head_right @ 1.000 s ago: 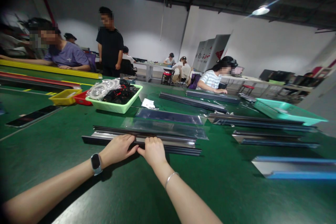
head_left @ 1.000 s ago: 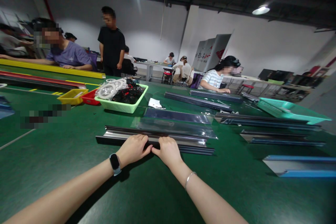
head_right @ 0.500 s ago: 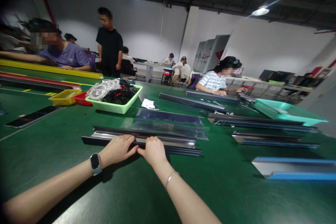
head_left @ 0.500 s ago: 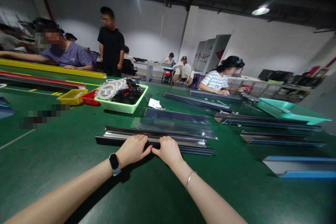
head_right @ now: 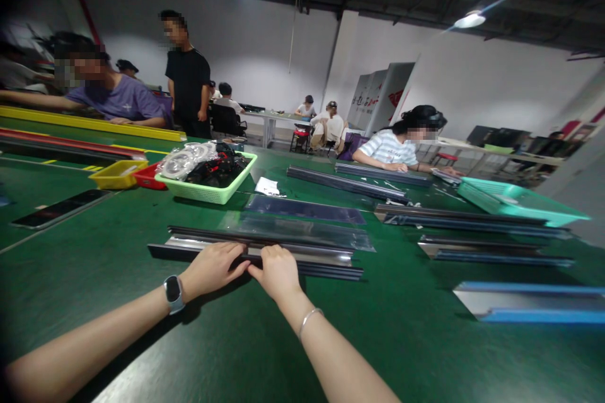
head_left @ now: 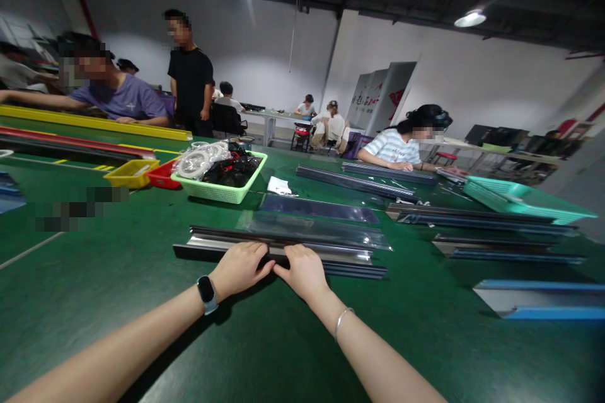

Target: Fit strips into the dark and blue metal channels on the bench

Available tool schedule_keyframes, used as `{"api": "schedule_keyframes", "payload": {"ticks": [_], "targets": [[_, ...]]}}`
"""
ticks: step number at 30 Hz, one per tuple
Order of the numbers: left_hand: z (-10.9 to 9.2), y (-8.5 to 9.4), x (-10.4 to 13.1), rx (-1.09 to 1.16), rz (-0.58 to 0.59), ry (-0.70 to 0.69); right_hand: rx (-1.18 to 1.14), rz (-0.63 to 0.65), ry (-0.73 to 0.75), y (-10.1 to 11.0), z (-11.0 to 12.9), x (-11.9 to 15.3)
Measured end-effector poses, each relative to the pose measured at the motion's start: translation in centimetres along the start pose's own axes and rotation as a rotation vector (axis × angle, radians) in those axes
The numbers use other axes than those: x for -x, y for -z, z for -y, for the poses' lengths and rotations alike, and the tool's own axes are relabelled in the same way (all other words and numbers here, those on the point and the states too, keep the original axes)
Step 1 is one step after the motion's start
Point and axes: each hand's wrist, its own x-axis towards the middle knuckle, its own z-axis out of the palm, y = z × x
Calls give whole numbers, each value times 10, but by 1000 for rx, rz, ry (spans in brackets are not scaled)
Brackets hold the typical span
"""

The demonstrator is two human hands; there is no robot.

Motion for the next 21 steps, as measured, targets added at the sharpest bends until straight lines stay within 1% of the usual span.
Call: {"api": "schedule_keyframes", "payload": {"ticks": [6,12,16,19,21], "targets": [[2,4,-1,86,-7,-4,-20,38,-41,1,0,-2],[8,7,-5,144,77,-15,-3,40,-27,3,1,-3],[10,11,-8,166,115,-91,-42,13,26,6,1,2],[11,14,-7,155,113,-158,-94,-8,54,6,1,6],[11,13,-5,140,100,-171,-116,-11,52,5,1,7]]}}
